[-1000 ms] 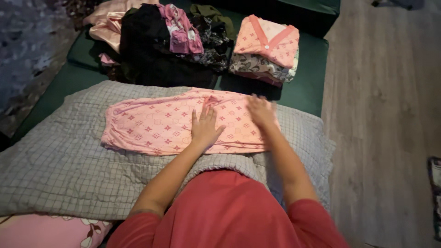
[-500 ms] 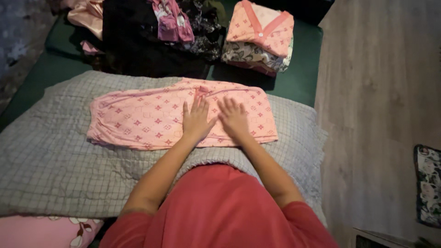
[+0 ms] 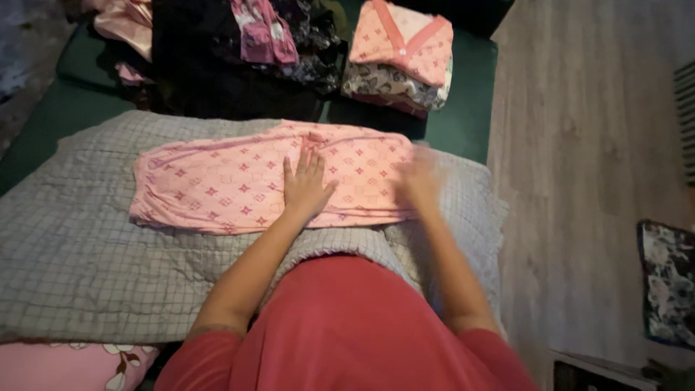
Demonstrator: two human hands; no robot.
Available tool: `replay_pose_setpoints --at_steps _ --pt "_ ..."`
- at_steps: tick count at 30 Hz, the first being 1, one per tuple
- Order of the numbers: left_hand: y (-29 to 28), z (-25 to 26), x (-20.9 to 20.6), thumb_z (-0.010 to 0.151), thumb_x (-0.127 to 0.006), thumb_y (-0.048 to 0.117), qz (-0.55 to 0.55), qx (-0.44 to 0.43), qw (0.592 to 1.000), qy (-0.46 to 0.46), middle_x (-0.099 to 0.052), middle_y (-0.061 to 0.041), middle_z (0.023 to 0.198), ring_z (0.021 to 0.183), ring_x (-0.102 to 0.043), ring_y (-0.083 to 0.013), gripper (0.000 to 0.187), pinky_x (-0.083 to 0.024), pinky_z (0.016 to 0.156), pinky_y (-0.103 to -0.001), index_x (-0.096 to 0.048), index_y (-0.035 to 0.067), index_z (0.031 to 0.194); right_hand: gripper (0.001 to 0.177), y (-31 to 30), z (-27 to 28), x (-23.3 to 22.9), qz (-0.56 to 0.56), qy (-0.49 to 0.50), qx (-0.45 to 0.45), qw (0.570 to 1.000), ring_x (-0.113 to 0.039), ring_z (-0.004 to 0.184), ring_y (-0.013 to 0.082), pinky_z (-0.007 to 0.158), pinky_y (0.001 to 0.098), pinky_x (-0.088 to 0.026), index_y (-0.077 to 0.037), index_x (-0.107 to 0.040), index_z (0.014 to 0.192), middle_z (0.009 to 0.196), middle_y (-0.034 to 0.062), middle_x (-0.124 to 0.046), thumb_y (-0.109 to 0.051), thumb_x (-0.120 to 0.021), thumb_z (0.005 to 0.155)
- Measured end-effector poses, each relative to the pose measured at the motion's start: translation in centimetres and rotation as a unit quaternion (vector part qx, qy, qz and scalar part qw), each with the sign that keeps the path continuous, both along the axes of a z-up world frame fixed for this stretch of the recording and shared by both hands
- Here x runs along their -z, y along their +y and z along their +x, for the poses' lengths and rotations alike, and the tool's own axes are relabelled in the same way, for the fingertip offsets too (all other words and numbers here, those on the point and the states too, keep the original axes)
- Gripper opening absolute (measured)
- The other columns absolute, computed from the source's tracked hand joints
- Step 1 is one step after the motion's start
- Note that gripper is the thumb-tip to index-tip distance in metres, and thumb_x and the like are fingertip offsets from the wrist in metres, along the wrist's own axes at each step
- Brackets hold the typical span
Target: The person folds several garments on a bed, including a pink patterned top, a pink cartoon-print top, and a black top. Each item is smoothed, folded into a compact rectangle, and placed on a growing stack on the bed.
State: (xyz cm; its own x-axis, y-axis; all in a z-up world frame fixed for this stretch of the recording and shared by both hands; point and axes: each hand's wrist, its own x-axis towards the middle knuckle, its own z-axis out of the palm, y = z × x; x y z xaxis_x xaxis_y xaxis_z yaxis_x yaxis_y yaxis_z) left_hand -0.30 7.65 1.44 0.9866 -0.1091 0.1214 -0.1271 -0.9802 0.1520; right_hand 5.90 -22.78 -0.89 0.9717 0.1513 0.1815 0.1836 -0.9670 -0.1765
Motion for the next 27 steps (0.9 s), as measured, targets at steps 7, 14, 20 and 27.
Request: replay_pose_setpoints --at_steps 7,14,20,27 --pt "0.4 -0.1 0.2 0.095 -0.048 0.062 -0.036 0.01 0.999 -0.022 -0.027 -0.009 0.168 0.157 -0.014 -0.0239 0.084 -0.003 0.122 -0.063 -0.037 0.007 0.157 0.069 6.2 -7.7 -1.4 -0.097 0.087 -0.139 0.982 -0.02 0.155 0.0305 0.117 0.0722 -0.008 -0.033 -0.026 0.161 0.171 0.0011 -0.02 -0.059 -0.042 0.1" --pt "0.4 -0.3 -1.3 0.095 -0.048 0.063 -0.026 0.012 0.999 -0.019 -0.027 -0.01 0.168 0.157 -0.014 -0.025 0.084 -0.004 0.121 -0.064 -0.037 0.007 0.157 0.07 -6.9 -5.2 -4.2 -0.056 0.251 0.066 0.964 -0.021 0.153 0.0283 0.113 0.0739 -0.012 -0.031 -0.034 0.157 0.169 -0.0029 -0.022 -0.061 -0.045 0.094" --pt "-1.5 1.0 -1.8 0.092 -0.052 0.057 0.01 -0.025 0.994 0.107 -0.023 -0.014 0.166 0.155 -0.011 -0.0288 0.08 -0.003 0.113 -0.071 -0.038 0.006 0.152 0.05 -8.5 -0.5 0.9 0.142 0.05 0.033 0.988 -0.061 0.124 0.036 0.107 0.0451 -0.048 -0.012 -0.068 0.131 0.133 0.0157 -0.065 -0.044 -0.065 0.093" --pt "-4.8 6.6 -0.1 0.096 -0.052 0.058 0.004 0.065 0.998 -0.024 -0.04 -0.012 0.163 0.154 -0.028 -0.0287 0.078 -0.007 0.123 -0.064 -0.045 0.008 0.154 0.043 2.6 7.0 4.7 0.137 -0.063 -0.122 0.981 -0.056 0.133 0.0371 0.106 0.057 -0.038 -0.014 -0.064 0.135 0.142 0.0147 -0.061 -0.038 -0.055 0.1"
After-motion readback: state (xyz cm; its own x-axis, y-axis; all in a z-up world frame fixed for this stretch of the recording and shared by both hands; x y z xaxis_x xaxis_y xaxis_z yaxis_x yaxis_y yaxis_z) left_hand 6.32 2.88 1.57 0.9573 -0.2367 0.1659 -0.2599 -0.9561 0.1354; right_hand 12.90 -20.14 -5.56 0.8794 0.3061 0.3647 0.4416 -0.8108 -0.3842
